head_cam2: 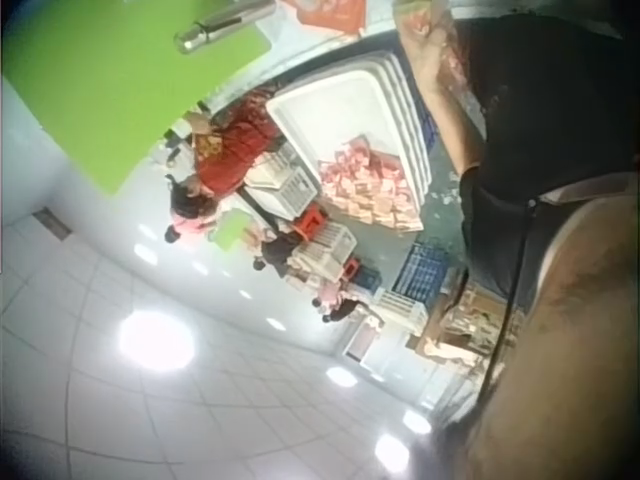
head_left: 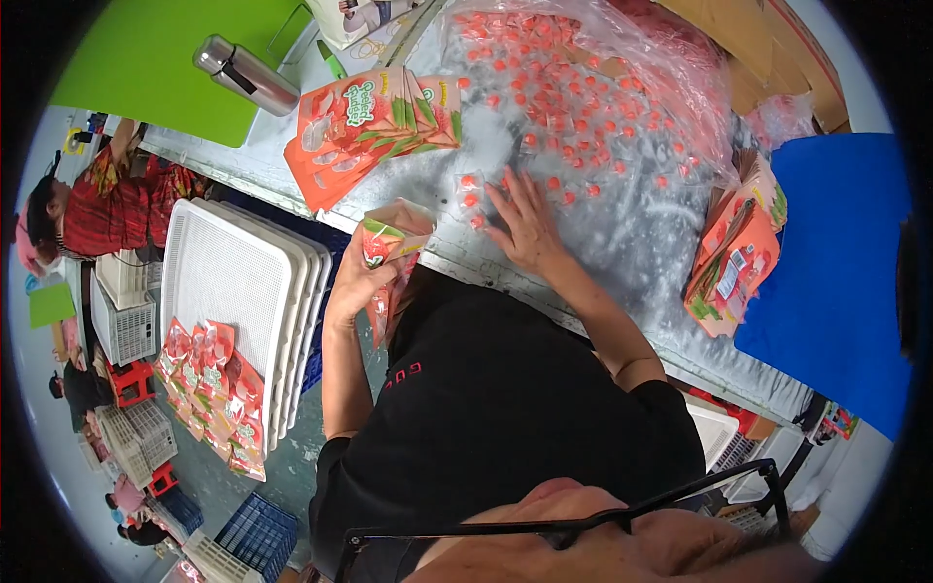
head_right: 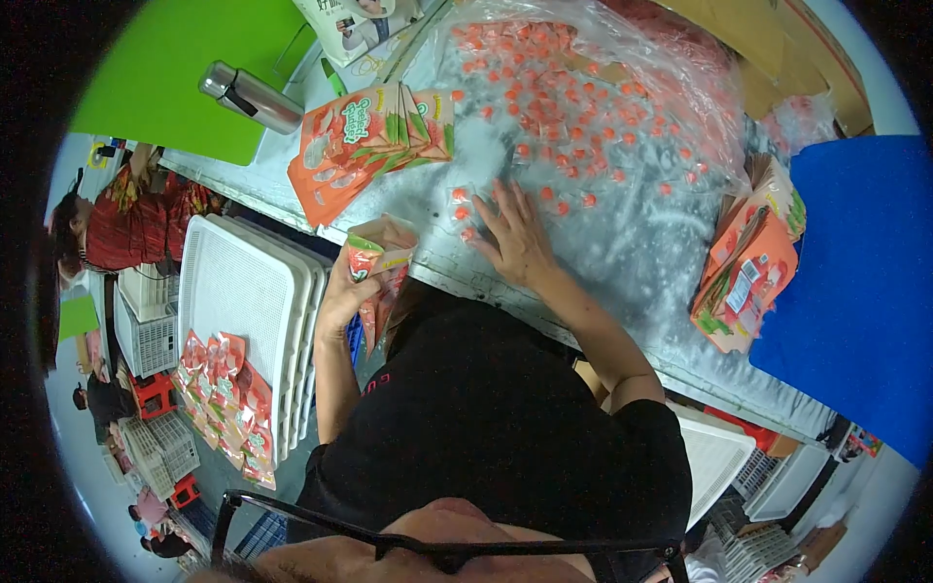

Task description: Packaging small red plastic toy parts into clear plastic bags.

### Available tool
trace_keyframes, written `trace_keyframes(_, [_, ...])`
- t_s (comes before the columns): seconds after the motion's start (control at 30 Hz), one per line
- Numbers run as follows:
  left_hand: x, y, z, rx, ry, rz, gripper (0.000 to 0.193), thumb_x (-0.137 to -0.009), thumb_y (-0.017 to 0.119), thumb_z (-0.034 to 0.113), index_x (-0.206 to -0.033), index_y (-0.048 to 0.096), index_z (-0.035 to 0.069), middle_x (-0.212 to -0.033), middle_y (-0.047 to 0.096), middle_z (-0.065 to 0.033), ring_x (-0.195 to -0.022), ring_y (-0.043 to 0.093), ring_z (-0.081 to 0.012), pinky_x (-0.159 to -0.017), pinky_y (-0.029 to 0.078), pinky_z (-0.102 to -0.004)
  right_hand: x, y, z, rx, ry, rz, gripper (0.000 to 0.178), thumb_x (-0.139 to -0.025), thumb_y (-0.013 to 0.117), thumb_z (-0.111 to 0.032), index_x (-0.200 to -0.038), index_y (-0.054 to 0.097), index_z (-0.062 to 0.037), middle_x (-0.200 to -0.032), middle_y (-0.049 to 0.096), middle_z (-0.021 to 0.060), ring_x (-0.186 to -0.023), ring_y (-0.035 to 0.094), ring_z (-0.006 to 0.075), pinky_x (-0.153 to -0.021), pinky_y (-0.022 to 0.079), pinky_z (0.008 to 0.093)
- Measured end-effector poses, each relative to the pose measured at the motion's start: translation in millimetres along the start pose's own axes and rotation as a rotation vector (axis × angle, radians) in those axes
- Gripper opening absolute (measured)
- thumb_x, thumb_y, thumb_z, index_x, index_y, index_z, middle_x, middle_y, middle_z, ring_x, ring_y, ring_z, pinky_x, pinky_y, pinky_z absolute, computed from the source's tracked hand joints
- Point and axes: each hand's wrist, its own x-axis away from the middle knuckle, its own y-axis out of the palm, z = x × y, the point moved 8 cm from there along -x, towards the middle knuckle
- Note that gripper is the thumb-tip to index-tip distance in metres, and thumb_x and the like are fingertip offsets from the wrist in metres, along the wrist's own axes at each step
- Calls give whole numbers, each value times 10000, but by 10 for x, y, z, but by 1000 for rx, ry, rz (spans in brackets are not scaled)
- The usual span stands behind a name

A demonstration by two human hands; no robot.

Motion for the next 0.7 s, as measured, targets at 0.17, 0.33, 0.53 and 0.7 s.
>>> trace_keyframes(0.17, [-32,173,197,-94,104,-37,742,-656,608,-56,-1378,449,3,-1234,582,-80,-1125,548,-148,-1001,417,-287,-299,176,-163,-20,-89,-57,657,-826,694,-428,-1406,501,-190,-1513,341,172,-1396,285,432,-1150,220,567])
trace_keyframes(0.33, [-23,295,337,-392,299,66,775,-677,723,-45,-1394,450,68,-1289,577,-116,-1180,569,-237,-1015,436,-343,-292,314,-209,-100,-223,2,401,-787,745,-349,-1122,671,-140,-1276,557,99,-1212,494,323,-987,416,480])
trace_keyframes(0.53, [-70,478,443,-718,434,120,850,-621,780,1,-1399,446,66,-1252,549,-153,-1192,538,-332,-1023,417,-396,-256,37,-7,-252,-32,196,139,-868,706,-218,-832,636,-102,-806,629,46,-647,581,176,-561,455,295])
trace_keyframes(0.7, [-90,686,428,-916,571,161,902,-595,834,49,-1405,438,80,-1247,530,-163,-1181,514,-369,-1022,412,-434,-438,-151,28,-1549,452,303,266,-983,574,-292,-867,629,-60,-838,633,39,-695,575,122,-620,469,281])
